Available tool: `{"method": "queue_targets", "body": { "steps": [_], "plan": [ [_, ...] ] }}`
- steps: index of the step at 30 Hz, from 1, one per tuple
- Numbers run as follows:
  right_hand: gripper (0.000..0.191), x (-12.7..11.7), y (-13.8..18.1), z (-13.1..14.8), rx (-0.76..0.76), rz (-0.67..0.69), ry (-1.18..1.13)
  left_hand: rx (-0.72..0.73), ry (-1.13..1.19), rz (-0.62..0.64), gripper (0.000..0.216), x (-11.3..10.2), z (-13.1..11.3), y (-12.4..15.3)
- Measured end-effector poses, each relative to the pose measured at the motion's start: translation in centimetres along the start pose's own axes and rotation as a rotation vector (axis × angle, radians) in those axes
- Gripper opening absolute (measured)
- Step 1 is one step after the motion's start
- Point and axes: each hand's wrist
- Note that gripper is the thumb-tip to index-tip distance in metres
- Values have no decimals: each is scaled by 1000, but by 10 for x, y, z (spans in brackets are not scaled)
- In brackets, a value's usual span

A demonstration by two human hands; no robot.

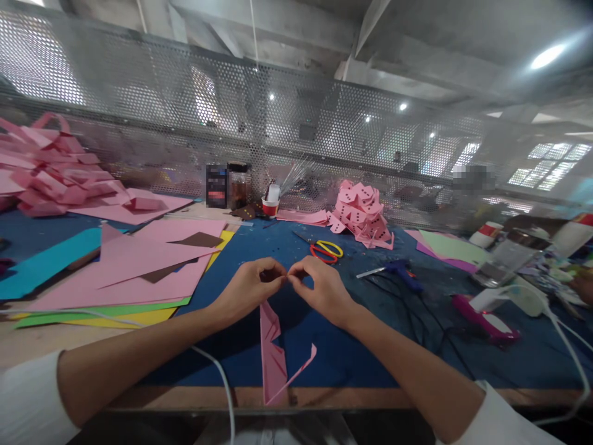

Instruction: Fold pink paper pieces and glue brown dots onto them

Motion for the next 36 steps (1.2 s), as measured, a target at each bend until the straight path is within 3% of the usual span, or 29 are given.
{"method": "queue_targets", "body": {
  "steps": [8,28,36],
  "plan": [
    [9,0,0,2,-60,15,57,-23,34,-7,13,1,3,-1],
    [16,-9,1,-6,-321,9,208,-193,380,81,14,1,-1,-5],
    [15,-7,1,-5,-197,-21,60,-161,363,62,17,1,0,-5]
  ]
}}
Point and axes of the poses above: each hand's wrist, its own y-axis away from the middle knuckle, its own x-axis out of the palm, z = x × y, and after that the axes turned 7 degrees about -x, right-handed
